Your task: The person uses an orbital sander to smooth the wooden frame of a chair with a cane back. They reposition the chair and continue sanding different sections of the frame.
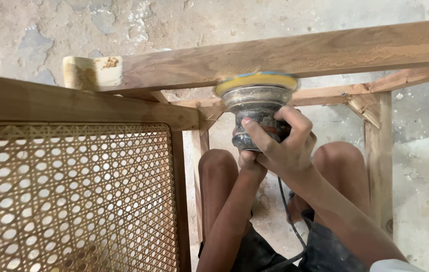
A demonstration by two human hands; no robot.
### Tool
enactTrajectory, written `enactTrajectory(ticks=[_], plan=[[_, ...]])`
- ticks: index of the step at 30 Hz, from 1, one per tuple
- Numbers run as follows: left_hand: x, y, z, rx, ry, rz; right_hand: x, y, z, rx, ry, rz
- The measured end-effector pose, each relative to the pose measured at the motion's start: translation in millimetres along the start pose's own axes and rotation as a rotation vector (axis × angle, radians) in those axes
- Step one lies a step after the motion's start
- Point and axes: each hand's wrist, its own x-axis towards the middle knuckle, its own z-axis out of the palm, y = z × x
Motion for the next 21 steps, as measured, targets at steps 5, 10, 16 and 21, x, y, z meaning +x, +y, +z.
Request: enactTrajectory(ticks=[5, 10, 16, 21], plan=[[0.7, 26.2, -9.0, -0.798, -0.197, -0.354, -13.2, 15.3, -5.0, -0.01, -0.027, 0.024], [17.8, 48.0, 9.8, -0.633, -0.222, -0.277, -20.5, 30.9, -12.7, -0.066, -0.033, -0.016], [17.6, 52.6, 32.0, -0.564, -0.287, -0.283, -30.5, 49.2, -34.0, -0.018, 0.003, 0.067], [11.9, 37.4, 62.2, -0.567, -0.299, -0.249, -34.2, 69.5, -48.0, -0.001, 0.034, 0.091]])
